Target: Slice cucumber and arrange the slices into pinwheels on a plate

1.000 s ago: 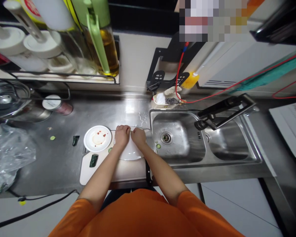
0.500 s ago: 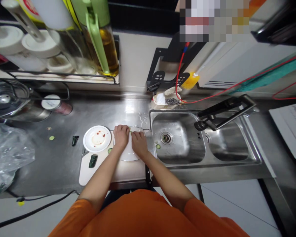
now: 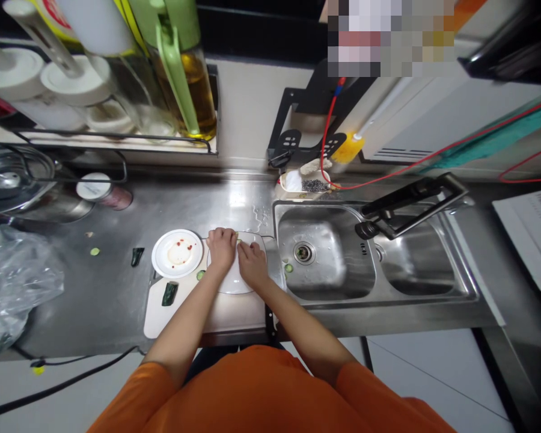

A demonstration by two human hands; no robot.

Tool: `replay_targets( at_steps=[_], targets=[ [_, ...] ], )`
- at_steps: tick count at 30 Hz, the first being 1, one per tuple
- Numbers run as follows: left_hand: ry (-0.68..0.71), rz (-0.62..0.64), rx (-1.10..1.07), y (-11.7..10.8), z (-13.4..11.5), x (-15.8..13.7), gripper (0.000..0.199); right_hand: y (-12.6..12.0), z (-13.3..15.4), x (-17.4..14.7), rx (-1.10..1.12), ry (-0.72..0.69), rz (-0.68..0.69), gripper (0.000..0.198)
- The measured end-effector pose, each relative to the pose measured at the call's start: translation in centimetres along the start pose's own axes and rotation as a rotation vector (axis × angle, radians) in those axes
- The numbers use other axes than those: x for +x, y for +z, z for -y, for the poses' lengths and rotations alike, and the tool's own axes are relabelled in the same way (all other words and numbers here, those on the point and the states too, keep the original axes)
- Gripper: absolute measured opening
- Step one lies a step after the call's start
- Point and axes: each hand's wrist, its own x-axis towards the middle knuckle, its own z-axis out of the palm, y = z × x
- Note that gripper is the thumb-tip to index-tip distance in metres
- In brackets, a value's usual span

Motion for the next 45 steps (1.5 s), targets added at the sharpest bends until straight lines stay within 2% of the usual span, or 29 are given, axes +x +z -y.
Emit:
replay_targets(
  at_steps=[8,19,26,29,32,35,39,45],
  targets=[
    [-0.005,0.002,-0.012,-0.1,-0.1,0.0,0.025,-0.3,0.3,0.1,-0.007,0.002,0.025,0.042],
    [-0.002,-0.01,-0.026,-0.3,-0.1,-0.2,0.026,-0.7,0.6,-0.3,0.017,0.037,-0.008,0.042],
    [-0.033,-0.05,-0.074,-2.4,0.3,-0.7,0.024,-1.3,0.6,-0.9,0.018,0.074,0.014,0.039],
    [-0.048,-0.097,-0.106,-4.2,2.1,-2.0,0.022,-1.5,0.3,-1.7,0.025,0.08,-0.007,0.038],
    [-0.042,-0.11,-0.132,-5.8,4.7,-4.6,0.022,-1.7,0.0,-2.8,0.043,0.067,-0.032,0.036],
    [-0.128,-0.096,-0.086,-6.6,7.1,-7.8,0.023,-1.9,0.1,-4.1,0.06,0.053,-0.032,0.035],
    [-0.175,-0.035,-0.096,-6.3,8.6,-10.9,0.024,-2.0,0.5,-5.3,0.066,0.047,-0.008,0.033],
    [-0.197,-0.029,-0.058,-5.0,8.7,-11.5,0.03,-1.9,1.3,-6.4,0.058,0.041,0.014,0.031]
  ],
)
